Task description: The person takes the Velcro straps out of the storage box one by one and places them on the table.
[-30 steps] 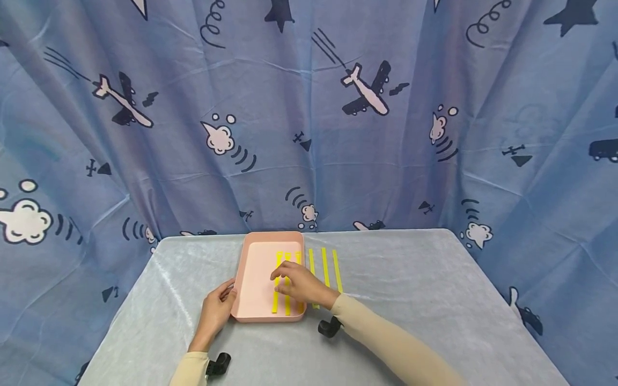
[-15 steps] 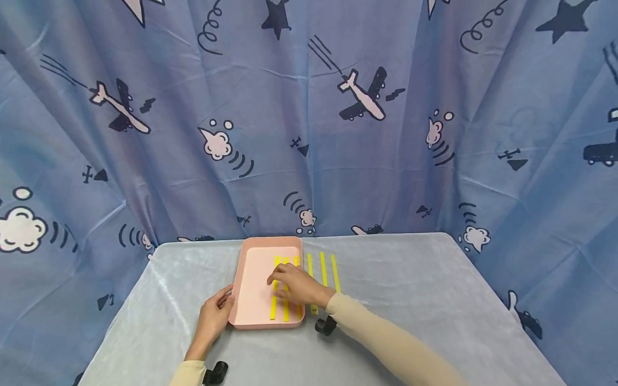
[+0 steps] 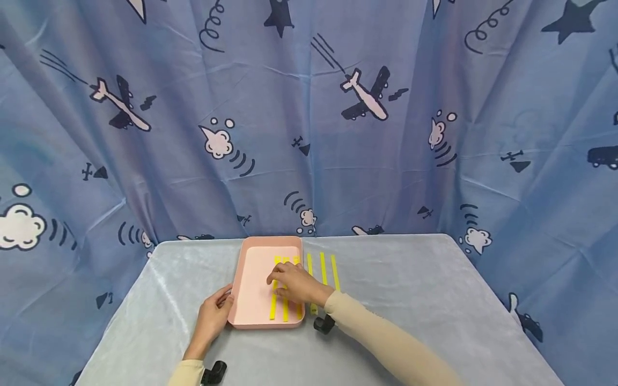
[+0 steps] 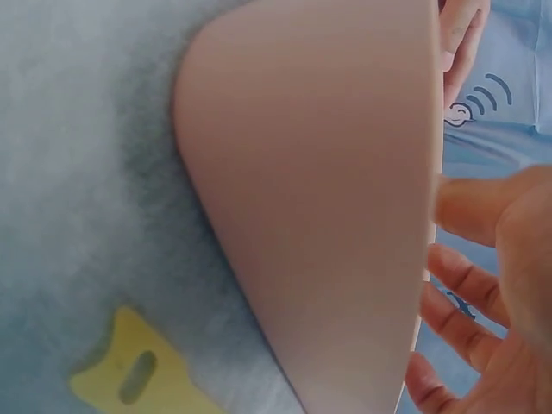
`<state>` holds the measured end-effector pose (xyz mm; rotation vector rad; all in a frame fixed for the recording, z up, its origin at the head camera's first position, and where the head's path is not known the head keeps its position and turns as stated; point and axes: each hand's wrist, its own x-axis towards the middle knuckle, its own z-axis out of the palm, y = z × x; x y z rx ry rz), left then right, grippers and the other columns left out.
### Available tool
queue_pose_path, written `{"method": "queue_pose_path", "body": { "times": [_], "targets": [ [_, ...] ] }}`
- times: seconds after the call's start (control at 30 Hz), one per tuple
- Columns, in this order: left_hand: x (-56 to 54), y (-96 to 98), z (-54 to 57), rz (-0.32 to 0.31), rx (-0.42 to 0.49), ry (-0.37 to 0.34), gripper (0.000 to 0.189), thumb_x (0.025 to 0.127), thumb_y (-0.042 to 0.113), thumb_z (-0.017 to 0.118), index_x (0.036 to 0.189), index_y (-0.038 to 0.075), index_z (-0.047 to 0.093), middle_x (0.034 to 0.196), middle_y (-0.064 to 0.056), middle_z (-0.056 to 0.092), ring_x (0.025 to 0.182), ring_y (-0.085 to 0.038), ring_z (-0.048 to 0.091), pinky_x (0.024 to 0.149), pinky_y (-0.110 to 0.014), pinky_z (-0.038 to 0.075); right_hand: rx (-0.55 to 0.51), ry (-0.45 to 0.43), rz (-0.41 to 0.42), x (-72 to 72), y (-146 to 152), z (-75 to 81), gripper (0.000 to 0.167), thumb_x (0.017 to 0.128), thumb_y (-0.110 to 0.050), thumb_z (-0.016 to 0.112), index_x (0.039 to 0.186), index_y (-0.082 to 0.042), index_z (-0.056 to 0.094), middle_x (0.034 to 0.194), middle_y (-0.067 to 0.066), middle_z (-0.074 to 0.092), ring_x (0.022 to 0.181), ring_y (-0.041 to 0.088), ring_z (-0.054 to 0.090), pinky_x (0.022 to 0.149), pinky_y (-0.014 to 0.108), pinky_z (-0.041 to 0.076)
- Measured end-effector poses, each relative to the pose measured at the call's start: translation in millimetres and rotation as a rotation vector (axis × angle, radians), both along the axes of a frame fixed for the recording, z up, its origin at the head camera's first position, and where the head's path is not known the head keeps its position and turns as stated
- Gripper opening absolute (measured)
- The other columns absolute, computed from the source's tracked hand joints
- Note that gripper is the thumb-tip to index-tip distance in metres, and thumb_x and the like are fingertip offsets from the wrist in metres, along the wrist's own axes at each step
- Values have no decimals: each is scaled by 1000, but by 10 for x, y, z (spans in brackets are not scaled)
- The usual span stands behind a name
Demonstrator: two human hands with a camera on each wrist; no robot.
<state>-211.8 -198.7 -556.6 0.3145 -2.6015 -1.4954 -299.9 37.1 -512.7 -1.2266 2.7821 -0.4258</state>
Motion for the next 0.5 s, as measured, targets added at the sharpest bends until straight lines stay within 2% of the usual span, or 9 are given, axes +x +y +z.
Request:
{"method": "queue_pose_path", "body": {
  "times": [0.1,0.3,0.5],
  "targets": [
    [7,-18,-3,-7,-4,-2,40,100,17,54,139,7,56,125,-20,67,108,-28,67,77,-20,52,19,8,-4,6,3,-16,24,93,-28,68,117,-29,67,118,-8,59,115,15,53,94,36,39],
    [-3,-28,-4,-16,-4,-7,40,101,19,53,140,9,55,127,-20,66,112,-30,66,88,-38,55,35,1,-14,4,17,-8,24,93,-27,68,118,-29,67,117,-7,59,112,14,52,100,42,39],
    [10,-18,-8,-20,-10,-10,40,102,19,53,140,9,55,127,-20,66,111,-30,66,88,-38,55,60,9,-17,15,23,14,28,93,-26,69,120,-30,65,121,-7,59,114,15,52,99,43,39]
  ]
}}
